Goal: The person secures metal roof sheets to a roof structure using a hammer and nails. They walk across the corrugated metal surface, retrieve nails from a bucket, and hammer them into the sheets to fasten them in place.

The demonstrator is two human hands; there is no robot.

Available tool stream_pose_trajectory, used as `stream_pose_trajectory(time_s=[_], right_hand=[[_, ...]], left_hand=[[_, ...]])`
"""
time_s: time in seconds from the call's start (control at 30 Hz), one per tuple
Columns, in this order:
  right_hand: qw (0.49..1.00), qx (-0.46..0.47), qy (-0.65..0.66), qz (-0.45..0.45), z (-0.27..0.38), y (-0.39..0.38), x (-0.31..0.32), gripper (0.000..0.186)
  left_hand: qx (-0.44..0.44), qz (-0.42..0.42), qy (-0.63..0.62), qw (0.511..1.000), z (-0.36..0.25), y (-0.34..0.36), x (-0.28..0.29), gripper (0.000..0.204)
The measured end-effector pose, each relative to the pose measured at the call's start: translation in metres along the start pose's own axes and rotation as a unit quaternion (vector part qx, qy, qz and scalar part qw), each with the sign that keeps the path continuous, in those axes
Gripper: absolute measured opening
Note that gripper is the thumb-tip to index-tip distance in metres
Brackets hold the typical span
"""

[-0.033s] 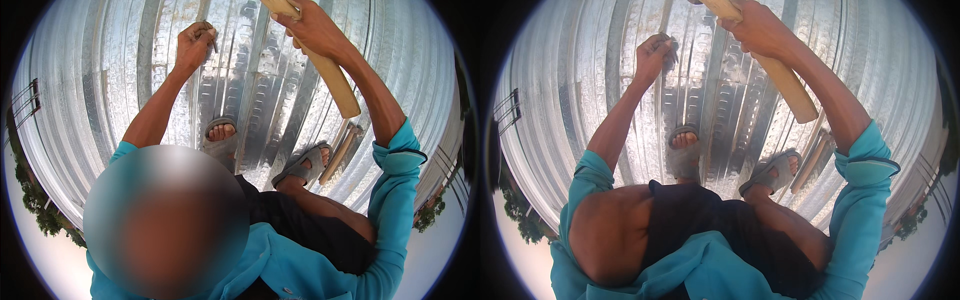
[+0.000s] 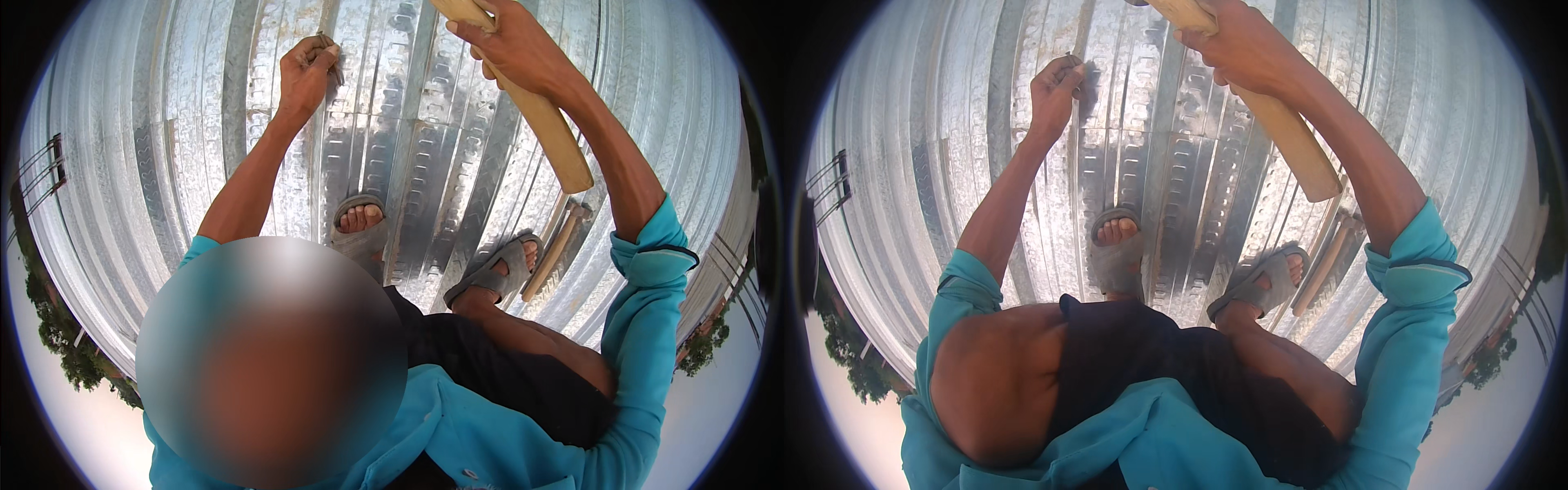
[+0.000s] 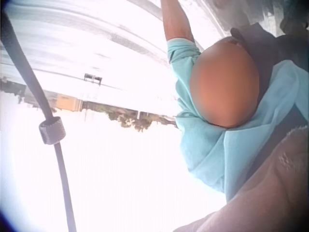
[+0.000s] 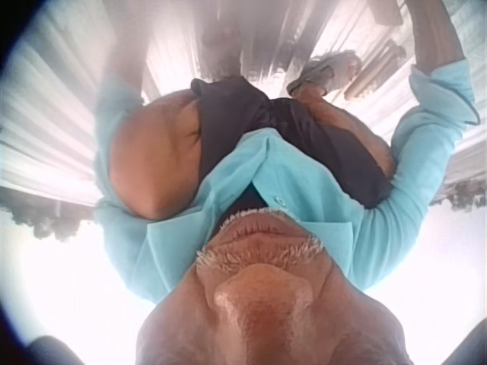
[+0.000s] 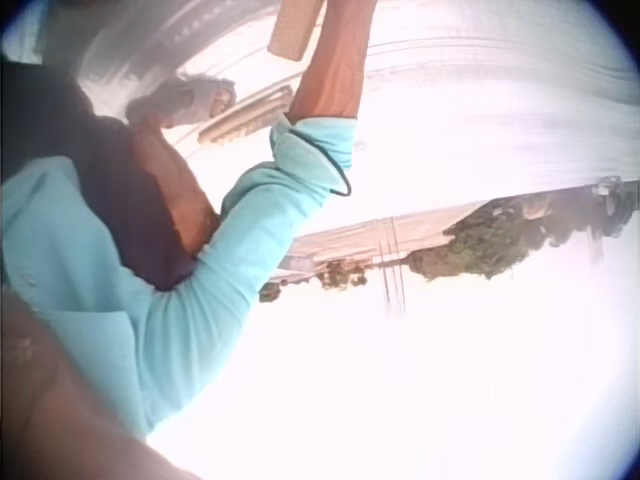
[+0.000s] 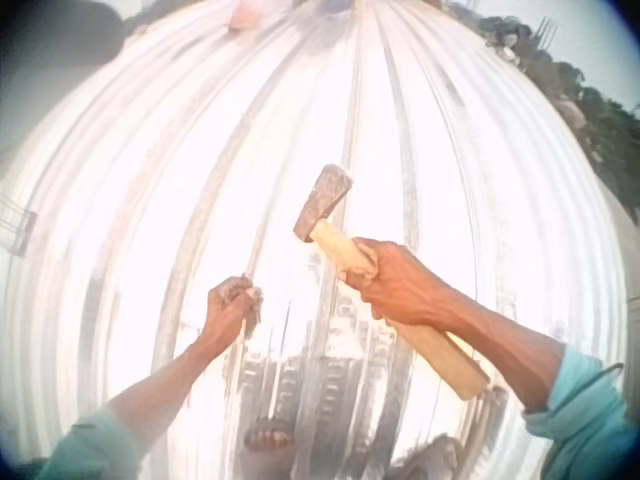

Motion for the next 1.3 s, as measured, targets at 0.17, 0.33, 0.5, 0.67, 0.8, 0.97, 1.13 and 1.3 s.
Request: stream_pose_trajectory(time_s=[0.17,0.33,0.5,0.67,0.8,0.97,1.13,1.3], right_hand=[[0.995,-0.082,0.037,0.036,-0.05,-0.059,0.032,0.048],[0.979,-0.13,-0.159,-0.006,-0.142,-0.188,0.051,0.036],[0.912,-0.329,-0.212,-0.124,-0.274,-0.345,0.054,0.035],[0.887,-0.414,-0.104,-0.175,-0.339,-0.413,-0.013,0.038],[0.878,-0.364,-0.115,-0.291,-0.358,-0.424,-0.062,0.042],[0.843,-0.409,-0.125,-0.326,-0.367,-0.421,-0.072,0.041],[0.889,-0.38,-0.05,-0.252,-0.34,-0.436,-0.032,0.036],[0.889,-0.398,0.026,-0.226,-0.305,-0.514,0.012,0.033]], left_hand=[[-0.027,-0.057,-0.006,0.998,-0.013,-0.013,-0.008,0.023],[-0.044,0.014,0.008,0.999,-0.051,-0.028,-0.072,0.027],[-0.033,0.096,0.081,0.991,-0.081,-0.043,-0.153,0.027],[-0.003,0.19,0.162,0.968,-0.097,-0.103,-0.198,0.024],[0.039,0.252,0.256,0.932,-0.111,-0.154,-0.183,0.022],[0.105,0.22,0.383,0.891,-0.165,-0.194,-0.138,0.022],[0.194,0.123,0.434,0.871,-0.23,-0.224,-0.094,0.021],[0.222,0.129,0.441,0.86,-0.282,-0.256,-0.124,0.02]])
Point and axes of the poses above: each hand's wrist, its own y-axis towards the middle knuckle, its own x-axis out of the back of the hand, z = x × y, the point moved 5 cm from there along y, towards the middle knuckle, and after that the axes turned 6 degrees about -z, right-handed, at the moved point
